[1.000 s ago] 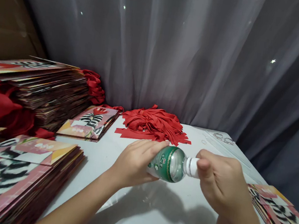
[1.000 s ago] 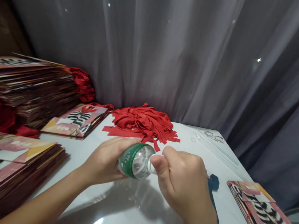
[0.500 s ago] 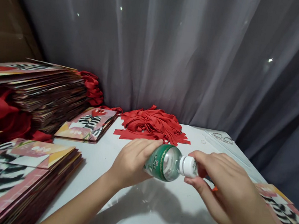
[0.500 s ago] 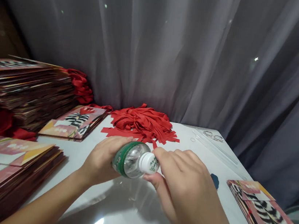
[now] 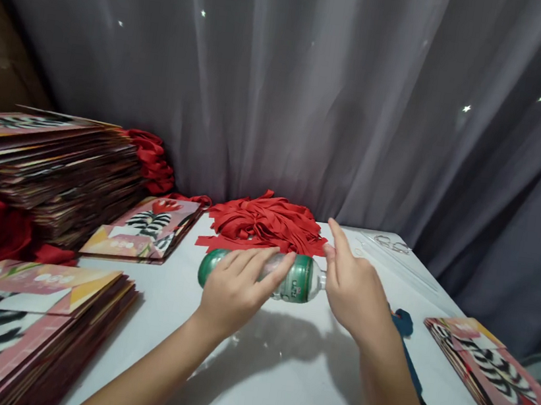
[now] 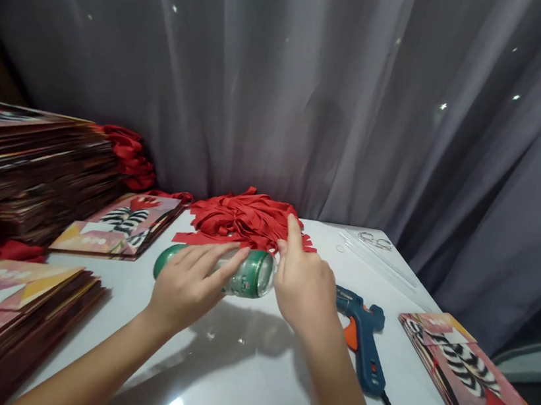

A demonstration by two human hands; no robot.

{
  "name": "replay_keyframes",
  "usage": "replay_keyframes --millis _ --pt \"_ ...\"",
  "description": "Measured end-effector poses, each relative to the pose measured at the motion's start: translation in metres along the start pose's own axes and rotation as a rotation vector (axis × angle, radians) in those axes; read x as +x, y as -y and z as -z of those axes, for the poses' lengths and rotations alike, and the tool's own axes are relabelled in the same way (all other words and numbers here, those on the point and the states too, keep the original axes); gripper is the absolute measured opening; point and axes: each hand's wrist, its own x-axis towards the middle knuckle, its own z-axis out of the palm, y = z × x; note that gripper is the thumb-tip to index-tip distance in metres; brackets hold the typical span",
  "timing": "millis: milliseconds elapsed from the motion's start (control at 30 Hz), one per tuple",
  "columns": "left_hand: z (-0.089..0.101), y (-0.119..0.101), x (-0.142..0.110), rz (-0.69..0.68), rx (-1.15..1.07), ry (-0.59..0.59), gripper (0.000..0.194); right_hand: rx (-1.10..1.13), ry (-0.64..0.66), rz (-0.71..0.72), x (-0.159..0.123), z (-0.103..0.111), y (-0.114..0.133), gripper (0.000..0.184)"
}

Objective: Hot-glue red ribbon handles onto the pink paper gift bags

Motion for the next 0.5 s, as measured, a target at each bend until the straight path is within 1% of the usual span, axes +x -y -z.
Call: replay_keyframes --millis 33,67,133,200,233,267,300,333,367,433,467,500 --pt "-0.002 0.002 -0.001 0.028 -0.032 0.004 0.059 0.019 0.032 -0.031 0.001 -0.001 0.000 0.048" --pt "-0.003 0.004 -0.001 0.082 -0.117 0.027 0.061 0.064 0.048 -0.005 0.003 0.000 0.001 0.049" --pt "-0.003 0.009 0.000 0.220 -0.409 0.138 0.067 0.162 0.038 0.171 0.008 0.005 0.001 0.050" --pt "-0.002 0.012 0.001 0.308 -0.699 0.300 0.071 0.166 0.008 0.396 0.013 0.009 0.000 0.047" --pt "-0.002 0.012 0.001 0.316 -0.788 0.371 0.071 0.130 0.003 0.491 0.015 0.010 -0.001 0.044" --pt "-0.002 0.011 0.002 0.305 -0.820 0.412 0.070 0.079 0.008 0.556 0.016 0.010 -0.002 0.042" --pt "-0.003 0.010 0.001 0.278 -0.797 0.411 0.068 0.024 0.029 0.575 0.016 0.009 -0.003 0.041" --pt "-0.006 0.008 0.000 0.245 -0.729 0.371 0.067 -0.027 0.059 0.541 0.016 0.007 -0.005 0.043" --pt "-0.008 0.006 -0.001 0.209 -0.631 0.313 0.067 -0.067 0.097 0.464 0.015 0.006 -0.006 0.047" --pt "-0.015 0.002 -0.004 0.138 -0.419 0.196 0.066 -0.110 0.168 0.251 0.011 0.003 -0.008 0.058" --pt "-0.018 0.000 -0.006 0.113 -0.341 0.162 0.066 -0.105 0.197 0.167 0.009 0.002 -0.010 0.059" --pt "-0.020 -0.001 -0.007 0.097 -0.294 0.150 0.065 -0.077 0.222 0.117 0.006 0.002 -0.012 0.058"
